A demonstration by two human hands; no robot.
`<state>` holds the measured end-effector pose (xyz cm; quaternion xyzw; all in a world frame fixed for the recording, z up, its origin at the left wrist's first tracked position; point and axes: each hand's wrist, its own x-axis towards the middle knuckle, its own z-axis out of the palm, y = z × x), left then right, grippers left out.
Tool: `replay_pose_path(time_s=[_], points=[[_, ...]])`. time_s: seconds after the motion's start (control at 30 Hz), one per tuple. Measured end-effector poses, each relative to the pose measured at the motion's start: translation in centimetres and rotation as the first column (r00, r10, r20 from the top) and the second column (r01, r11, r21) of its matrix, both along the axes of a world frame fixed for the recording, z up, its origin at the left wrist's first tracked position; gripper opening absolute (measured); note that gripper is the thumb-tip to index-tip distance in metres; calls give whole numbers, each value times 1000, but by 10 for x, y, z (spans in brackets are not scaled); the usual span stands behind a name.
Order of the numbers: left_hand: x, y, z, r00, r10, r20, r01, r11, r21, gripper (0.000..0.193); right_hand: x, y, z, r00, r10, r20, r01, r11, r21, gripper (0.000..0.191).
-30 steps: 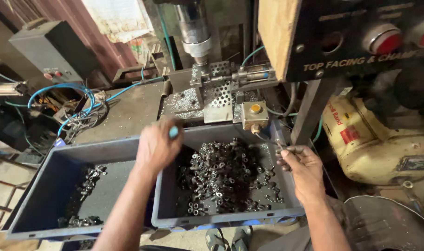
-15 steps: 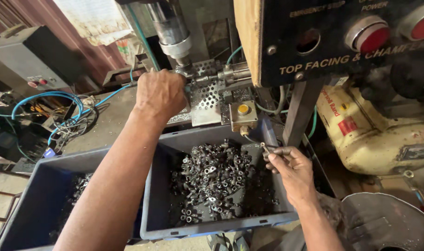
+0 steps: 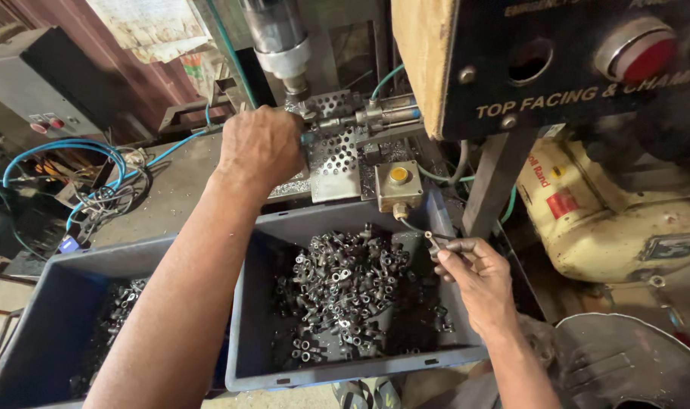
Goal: The person repeatedly picks small metal parts from a bin, places them into a drill press fixture, and removes them after machining. The person uses a small tool to assist in handling the parts and transfers them between two bins during the process.
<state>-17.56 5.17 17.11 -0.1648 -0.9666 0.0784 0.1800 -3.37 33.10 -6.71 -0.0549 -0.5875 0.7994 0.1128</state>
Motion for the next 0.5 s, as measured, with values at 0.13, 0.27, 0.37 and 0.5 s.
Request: replay_pose_path(time_s=[0.13,0.27,0.37,0.5], points=[[-8,-17,-13,998,-62,-9,62,986,152,19,0,-1,-3,1000,-11,-19,11,1000,15,11],[-10,-55,-44,981,-160,-107,190,880,435,24,-3,-1,-8,999,-13,-33,14,1000,21,12],[18,-87,-87,990,-126,69,25,629,777,24,-7,0,-13,999,-17,-49,17,1000,16,11],[79,-113,-158,986,-117,119,-60,420,906,22,-3,2,-16,998,-25,-53,32,991,130,12]])
